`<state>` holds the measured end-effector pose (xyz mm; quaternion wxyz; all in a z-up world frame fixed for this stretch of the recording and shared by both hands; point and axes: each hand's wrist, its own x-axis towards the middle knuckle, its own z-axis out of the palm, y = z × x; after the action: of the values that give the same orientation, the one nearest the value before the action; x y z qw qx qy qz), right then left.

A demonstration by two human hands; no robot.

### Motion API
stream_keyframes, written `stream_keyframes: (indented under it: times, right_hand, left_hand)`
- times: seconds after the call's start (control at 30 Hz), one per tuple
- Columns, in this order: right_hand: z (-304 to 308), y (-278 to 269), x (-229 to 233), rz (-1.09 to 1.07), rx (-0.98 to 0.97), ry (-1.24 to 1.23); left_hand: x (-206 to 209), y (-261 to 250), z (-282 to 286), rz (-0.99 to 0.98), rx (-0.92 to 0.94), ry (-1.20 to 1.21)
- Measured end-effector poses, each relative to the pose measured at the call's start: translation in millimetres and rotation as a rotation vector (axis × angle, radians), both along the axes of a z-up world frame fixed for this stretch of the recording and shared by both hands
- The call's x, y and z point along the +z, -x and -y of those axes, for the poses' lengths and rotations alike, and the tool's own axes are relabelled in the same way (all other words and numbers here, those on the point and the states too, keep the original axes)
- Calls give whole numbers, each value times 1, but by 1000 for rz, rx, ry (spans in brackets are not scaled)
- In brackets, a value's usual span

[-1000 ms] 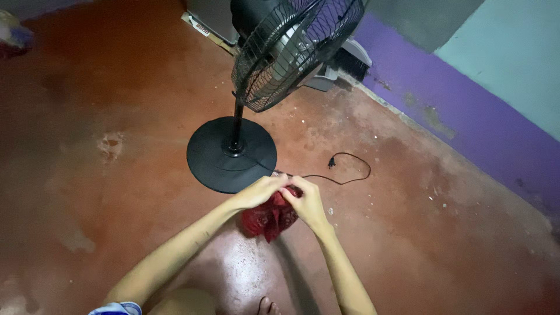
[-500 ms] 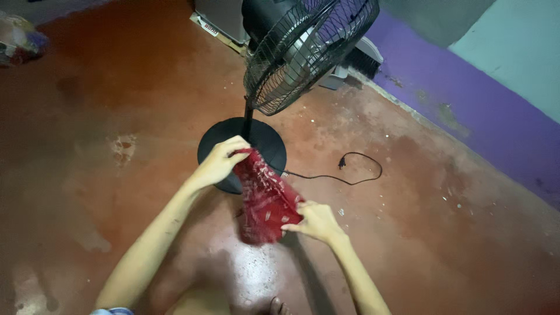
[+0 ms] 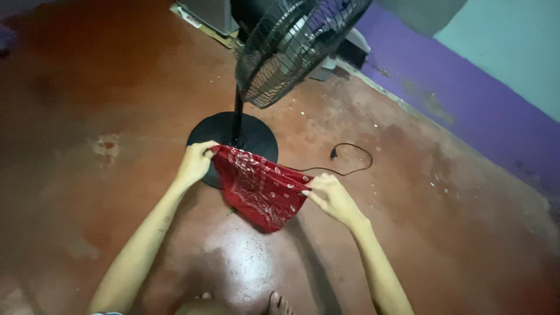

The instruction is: The person disassembles a standing fan by removing the front grille and fan blades, then reassembles the fan by reattaching the blades and grille using a screwdriver.

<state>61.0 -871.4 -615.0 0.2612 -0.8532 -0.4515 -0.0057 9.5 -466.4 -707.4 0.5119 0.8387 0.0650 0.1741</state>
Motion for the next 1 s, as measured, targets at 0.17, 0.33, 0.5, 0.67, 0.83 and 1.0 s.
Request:
stream_keyframes:
  times: [0.17,0.33,0.5,0.67,0.83,1.0]
  right_hand:
    - [22,-7,-4,198,-176,232]
    - [80,4,-37,438,-398,99]
    - [145,57,-109,237,-439,388]
    - [171,99,-194,-54,-355,375]
    - [170,43,-239,-228,-519,181]
    - [116,-11,-271,-214,-776,-306]
  left_hand:
    - [-14,-32,39,75,-180,-60]
    - [-32,-45,86,73,-403,73]
    - [-123,4,131,-208,-582,125]
    - [-215,61,169,-451,-613,115]
    - [-220,8,169,-571,-458,-52]
    - [-203,-25,188,-510,-186,-685]
